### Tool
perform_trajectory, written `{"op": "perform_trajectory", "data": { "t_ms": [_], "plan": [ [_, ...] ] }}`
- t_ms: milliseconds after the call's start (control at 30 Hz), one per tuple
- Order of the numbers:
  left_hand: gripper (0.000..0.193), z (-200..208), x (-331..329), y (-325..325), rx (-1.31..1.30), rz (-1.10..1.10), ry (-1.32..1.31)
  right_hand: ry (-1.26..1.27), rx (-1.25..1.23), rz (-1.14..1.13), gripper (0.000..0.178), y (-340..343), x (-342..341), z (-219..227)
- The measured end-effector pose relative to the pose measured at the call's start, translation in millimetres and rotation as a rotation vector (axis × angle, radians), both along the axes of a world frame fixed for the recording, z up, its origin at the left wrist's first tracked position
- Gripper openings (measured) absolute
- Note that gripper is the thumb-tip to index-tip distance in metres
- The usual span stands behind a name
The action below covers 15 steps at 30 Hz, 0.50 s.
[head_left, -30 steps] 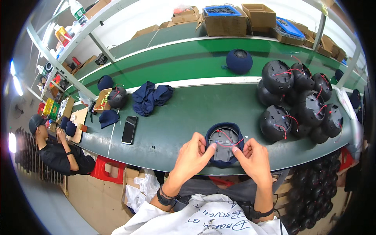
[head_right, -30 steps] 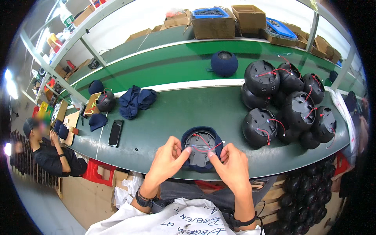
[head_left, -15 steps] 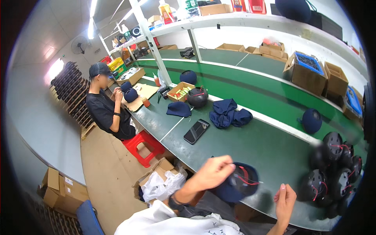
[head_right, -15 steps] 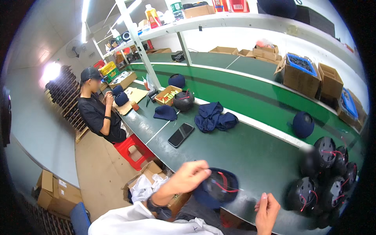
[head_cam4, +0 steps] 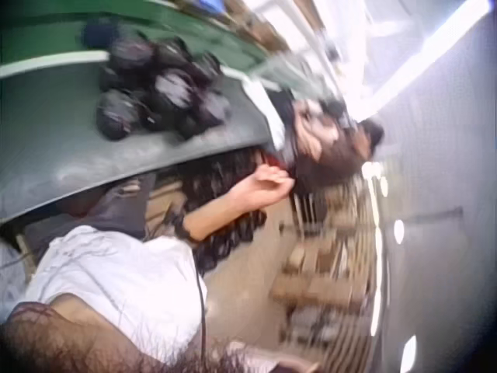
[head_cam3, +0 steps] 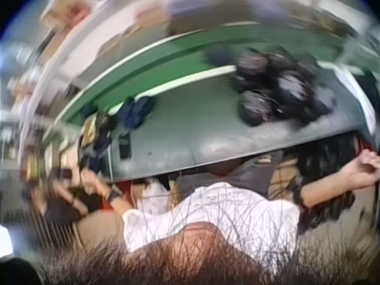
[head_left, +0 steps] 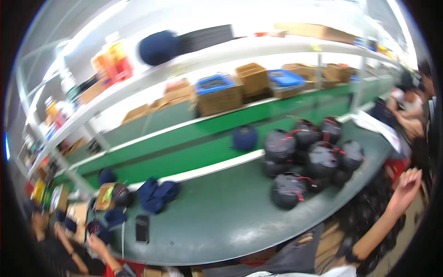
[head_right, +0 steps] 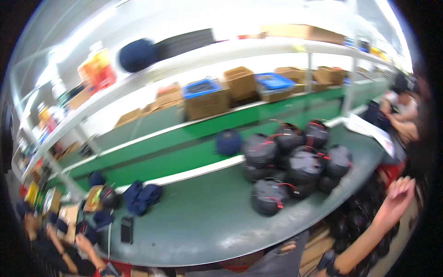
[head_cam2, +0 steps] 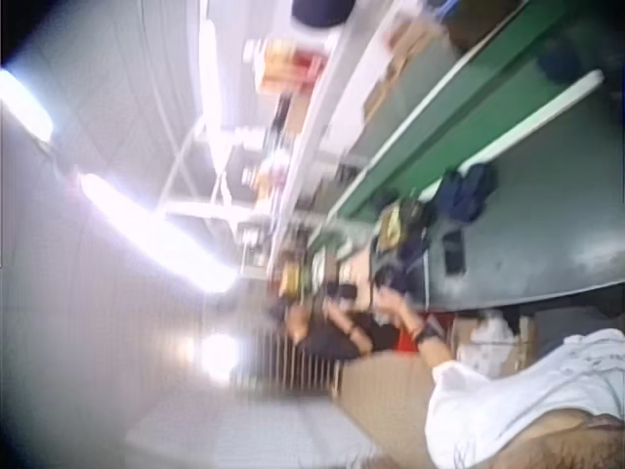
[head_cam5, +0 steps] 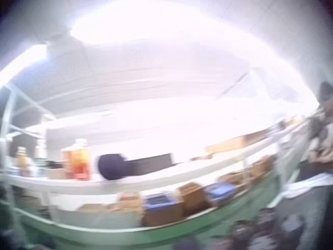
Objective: The recorder is assembling fabric covers onto spherical electronic components at a factory workstation.
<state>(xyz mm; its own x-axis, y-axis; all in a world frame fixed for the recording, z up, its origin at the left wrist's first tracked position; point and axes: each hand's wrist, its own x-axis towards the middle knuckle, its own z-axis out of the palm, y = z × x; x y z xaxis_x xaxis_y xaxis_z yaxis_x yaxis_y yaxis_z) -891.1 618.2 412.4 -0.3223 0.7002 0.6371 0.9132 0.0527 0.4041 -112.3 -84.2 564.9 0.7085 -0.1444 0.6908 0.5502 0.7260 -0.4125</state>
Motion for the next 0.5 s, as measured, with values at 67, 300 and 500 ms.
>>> {"op": "perform_trajectory", "data": {
  "t_ms": [67, 300, 500],
  "plan": [
    [0.020, -4, -2, 26, -0.041, 0.058, -0.023, 0.040, 0.046, -0.150, 0.010, -43, 22, 18],
    [0.020, 1, 24, -25, 0.223, 0.031, -0.215, 0.480, -0.491, -0.575, 0.022, -41, 81, -18],
    [0.021, -22, 177, -185, 0.403, -0.406, -0.690, 0.412, -0.986, -0.672, 0.044, -20, -18, -58]
  ]
}}
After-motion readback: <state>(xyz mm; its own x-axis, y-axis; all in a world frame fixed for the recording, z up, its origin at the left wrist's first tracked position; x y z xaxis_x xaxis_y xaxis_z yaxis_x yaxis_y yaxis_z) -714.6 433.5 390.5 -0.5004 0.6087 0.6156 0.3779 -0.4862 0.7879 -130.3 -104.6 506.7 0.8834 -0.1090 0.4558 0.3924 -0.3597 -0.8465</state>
